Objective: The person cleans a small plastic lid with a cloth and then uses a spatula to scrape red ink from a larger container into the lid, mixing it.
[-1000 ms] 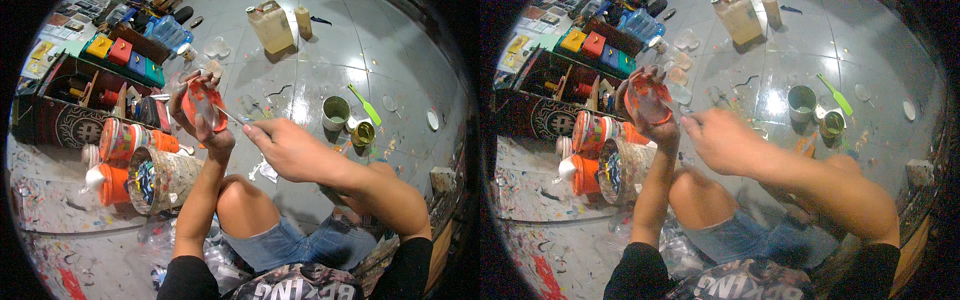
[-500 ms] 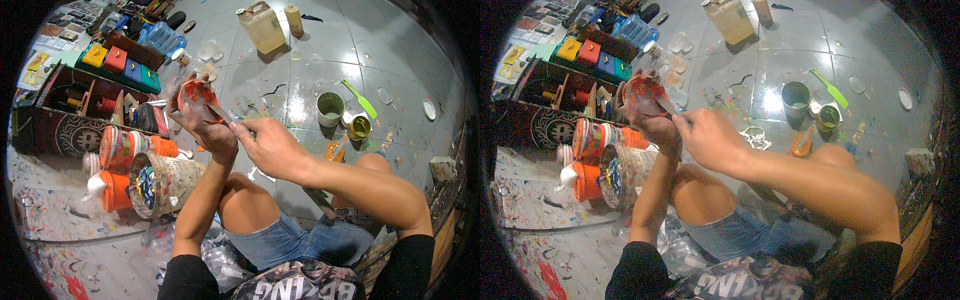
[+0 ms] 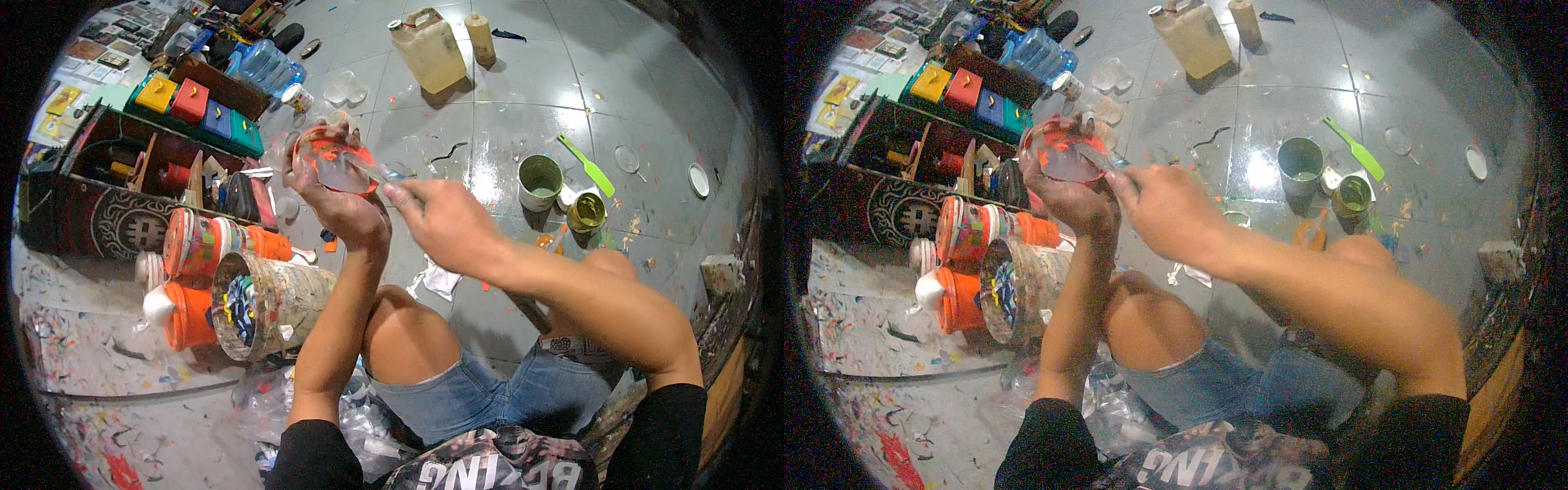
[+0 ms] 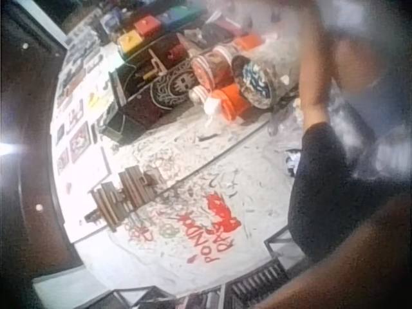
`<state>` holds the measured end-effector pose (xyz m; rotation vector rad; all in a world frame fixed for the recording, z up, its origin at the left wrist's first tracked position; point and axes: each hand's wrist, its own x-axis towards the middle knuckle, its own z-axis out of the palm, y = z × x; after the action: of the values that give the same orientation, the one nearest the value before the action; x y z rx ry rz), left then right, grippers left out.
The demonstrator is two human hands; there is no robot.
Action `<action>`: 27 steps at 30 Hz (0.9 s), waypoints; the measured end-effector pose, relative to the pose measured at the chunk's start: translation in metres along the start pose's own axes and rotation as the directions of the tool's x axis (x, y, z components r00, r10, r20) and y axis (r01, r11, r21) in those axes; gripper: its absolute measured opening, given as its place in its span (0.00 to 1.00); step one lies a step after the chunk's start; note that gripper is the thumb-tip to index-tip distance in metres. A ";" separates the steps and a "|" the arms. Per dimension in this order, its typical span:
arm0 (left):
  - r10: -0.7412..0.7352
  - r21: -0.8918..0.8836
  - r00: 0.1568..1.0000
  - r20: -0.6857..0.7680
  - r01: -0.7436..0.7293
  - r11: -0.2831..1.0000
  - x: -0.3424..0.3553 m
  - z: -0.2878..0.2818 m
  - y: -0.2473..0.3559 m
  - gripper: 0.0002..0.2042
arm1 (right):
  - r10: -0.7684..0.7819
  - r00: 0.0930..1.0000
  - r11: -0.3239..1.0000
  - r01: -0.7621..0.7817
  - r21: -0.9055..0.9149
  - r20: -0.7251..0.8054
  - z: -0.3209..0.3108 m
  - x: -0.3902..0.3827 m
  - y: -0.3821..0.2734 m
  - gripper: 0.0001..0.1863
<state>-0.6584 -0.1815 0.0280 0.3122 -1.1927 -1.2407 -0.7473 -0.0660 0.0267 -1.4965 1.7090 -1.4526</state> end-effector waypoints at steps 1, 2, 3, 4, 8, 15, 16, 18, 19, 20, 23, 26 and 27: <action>0.074 0.134 0.995 -0.071 -0.064 0.989 -0.005 0.003 -0.002 0.21 | -0.029 0.999 0.998 0.031 0.050 -0.024 -0.002 0.000 0.003 0.23; 0.076 0.078 0.997 -0.034 -0.073 0.994 -0.005 0.003 -0.001 0.21 | 0.052 0.997 0.996 -0.056 0.065 0.062 -0.006 -0.003 0.005 0.24; 0.076 0.026 0.997 0.004 -0.076 0.997 -0.006 0.005 0.002 0.21 | 0.137 0.979 0.986 -0.149 0.077 0.149 -0.014 -0.006 -0.002 0.25; 0.078 -0.026 0.996 0.043 -0.077 0.997 -0.007 0.004 0.003 0.21 | 0.217 0.948 0.967 -0.242 0.080 0.234 -0.018 -0.007 -0.007 0.25; 0.289 0.223 0.953 0.093 -0.303 0.927 -0.009 -0.008 -0.009 0.22 | 0.199 0.945 0.969 -0.229 0.092 0.260 -0.012 -0.003 -0.006 0.27; 0.293 0.079 0.942 0.167 -0.309 0.948 -0.007 0.005 -0.007 0.24 | 0.178 0.971 0.956 -0.210 0.203 0.162 0.004 -0.005 -0.008 0.23; 0.289 0.084 0.944 0.158 -0.305 0.949 -0.008 0.006 -0.008 0.24 | 0.188 0.970 0.958 -0.216 0.191 0.153 0.006 -0.005 -0.006 0.23; 0.288 0.099 0.945 0.153 -0.305 0.947 -0.009 0.009 -0.012 0.24 | 0.185 0.973 0.962 -0.208 0.179 0.134 0.008 -0.005 -0.002 0.23; 0.289 0.112 0.945 0.156 -0.307 0.945 -0.010 0.009 -0.014 0.24 | 0.183 0.975 0.964 -0.203 0.173 0.125 0.009 -0.005 -0.001 0.23; 0.290 0.124 0.944 0.159 -0.310 0.943 -0.010 0.010 -0.016 0.24 | 0.182 0.977 0.965 -0.199 0.170 0.111 0.010 -0.005 0.001 0.23; 0.256 0.152 0.957 0.133 -0.275 0.949 -0.014 0.010 -0.019 0.24 | 0.183 0.979 0.970 -0.195 0.146 0.092 0.010 -0.006 0.005 0.23; 0.174 0.178 0.983 0.065 -0.182 0.967 -0.016 0.011 -0.014 0.24 | 0.160 0.983 0.981 -0.168 0.099 0.086 0.006 -0.005 0.003 0.23; 0.150 0.207 0.987 0.050 -0.157 0.966 -0.017 0.011 -0.012 0.24 | 0.140 0.987 0.986 -0.146 0.085 0.077 0.005 -0.007 0.003 0.23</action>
<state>-0.6718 -0.1676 0.0148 0.3490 -1.3551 -0.9910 -0.7425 -0.0617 0.0201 -1.3334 1.6497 -1.3671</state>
